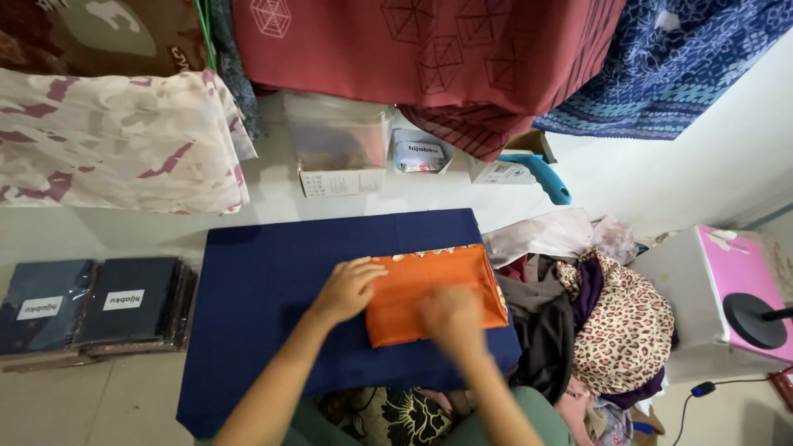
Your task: Cleaning a floral scarf with a lint roller, folding it, and placing it into a plastic bag.
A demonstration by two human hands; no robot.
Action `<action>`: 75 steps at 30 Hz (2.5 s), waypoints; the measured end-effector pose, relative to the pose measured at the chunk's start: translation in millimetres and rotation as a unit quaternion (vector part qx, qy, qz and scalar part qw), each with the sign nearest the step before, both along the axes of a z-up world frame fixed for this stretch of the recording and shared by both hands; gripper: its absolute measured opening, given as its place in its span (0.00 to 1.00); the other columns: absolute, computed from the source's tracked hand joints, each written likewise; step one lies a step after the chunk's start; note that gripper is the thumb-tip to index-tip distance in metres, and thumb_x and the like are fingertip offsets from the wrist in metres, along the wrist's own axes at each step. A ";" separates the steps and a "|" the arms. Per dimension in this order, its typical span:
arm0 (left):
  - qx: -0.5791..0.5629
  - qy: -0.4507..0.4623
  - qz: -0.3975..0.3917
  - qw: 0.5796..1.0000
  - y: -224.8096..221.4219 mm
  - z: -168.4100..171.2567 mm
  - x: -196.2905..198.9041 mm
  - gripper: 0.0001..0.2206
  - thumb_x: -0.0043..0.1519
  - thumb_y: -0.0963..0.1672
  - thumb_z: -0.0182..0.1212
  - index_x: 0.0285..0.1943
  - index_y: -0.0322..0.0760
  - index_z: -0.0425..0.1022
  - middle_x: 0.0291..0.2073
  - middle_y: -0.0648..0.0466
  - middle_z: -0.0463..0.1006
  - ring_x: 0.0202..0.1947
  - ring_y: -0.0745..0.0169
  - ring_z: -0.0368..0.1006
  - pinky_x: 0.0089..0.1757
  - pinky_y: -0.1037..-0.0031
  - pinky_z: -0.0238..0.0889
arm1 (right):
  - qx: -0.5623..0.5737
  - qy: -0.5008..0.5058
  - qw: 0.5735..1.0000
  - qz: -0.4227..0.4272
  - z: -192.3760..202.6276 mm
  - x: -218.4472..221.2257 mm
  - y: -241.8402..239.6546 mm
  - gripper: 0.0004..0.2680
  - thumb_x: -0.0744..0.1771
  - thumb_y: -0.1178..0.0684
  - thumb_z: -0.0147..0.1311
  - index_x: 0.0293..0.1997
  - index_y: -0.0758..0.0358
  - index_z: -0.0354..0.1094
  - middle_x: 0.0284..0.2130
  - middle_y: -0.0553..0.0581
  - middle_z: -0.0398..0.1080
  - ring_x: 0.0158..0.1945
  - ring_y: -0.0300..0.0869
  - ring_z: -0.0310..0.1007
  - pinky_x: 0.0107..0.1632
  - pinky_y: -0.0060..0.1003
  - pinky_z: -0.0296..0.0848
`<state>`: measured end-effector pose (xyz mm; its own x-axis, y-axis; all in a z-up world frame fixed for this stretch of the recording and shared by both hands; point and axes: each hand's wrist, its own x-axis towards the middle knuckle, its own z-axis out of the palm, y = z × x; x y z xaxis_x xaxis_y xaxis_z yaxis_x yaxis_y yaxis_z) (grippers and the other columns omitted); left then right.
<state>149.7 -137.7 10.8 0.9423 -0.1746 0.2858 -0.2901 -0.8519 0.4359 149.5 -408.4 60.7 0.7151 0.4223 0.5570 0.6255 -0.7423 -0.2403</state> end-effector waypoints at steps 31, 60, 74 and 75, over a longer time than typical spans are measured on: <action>-0.222 -0.220 0.033 0.949 16.9 212.6 -50.7 0.12 0.66 0.46 0.63 0.56 0.43 0.78 0.36 0.52 0.81 0.39 0.49 0.80 0.44 0.62 0.73 | 0.229 0.115 0.956 0.145 187.1 33.0 -11.9 0.07 0.72 0.57 0.47 0.49 0.62 0.73 0.38 0.65 0.78 0.45 0.59 0.78 0.49 0.49 0.74; 0.012 -0.189 -0.215 0.958 3.7 29.8 -200.1 0.11 0.68 0.45 0.60 0.54 0.36 0.74 0.52 0.47 0.74 0.49 0.47 0.70 0.48 0.60 0.67 | -0.001 0.084 0.920 0.383 -19.6 -43.6 -53.8 0.13 0.69 0.52 0.50 0.59 0.67 0.65 0.51 0.66 0.70 0.57 0.57 0.71 0.62 0.52 0.70; -0.128 -0.019 -0.040 0.991 8.0 -6.2 -163.9 0.16 0.72 0.52 0.42 0.51 0.39 0.68 0.50 0.49 0.80 0.41 0.53 0.80 0.38 0.63 0.71 | 0.028 0.210 0.912 0.351 -35.1 41.4 -15.0 0.08 0.68 0.49 0.56 0.45 0.61 0.73 0.41 0.56 0.79 0.55 0.55 0.76 0.60 0.50 0.69; -0.182 0.008 0.082 0.980 8.1 -11.7 -150.2 0.15 0.71 0.53 0.44 0.53 0.42 0.68 0.41 0.45 0.82 0.40 0.44 0.81 0.39 0.54 0.72 | 0.116 0.269 0.911 0.289 -35.4 48.7 -1.2 0.06 0.67 0.50 0.60 0.40 0.61 0.75 0.33 0.58 0.79 0.45 0.52 0.78 0.54 0.51 0.72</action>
<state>-0.5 -129.6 -0.9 0.9543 0.0899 0.2851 -0.1524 -0.6742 0.7227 198.2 -409.6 25.2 0.6059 0.7314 0.3130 0.6412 -0.2162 -0.7363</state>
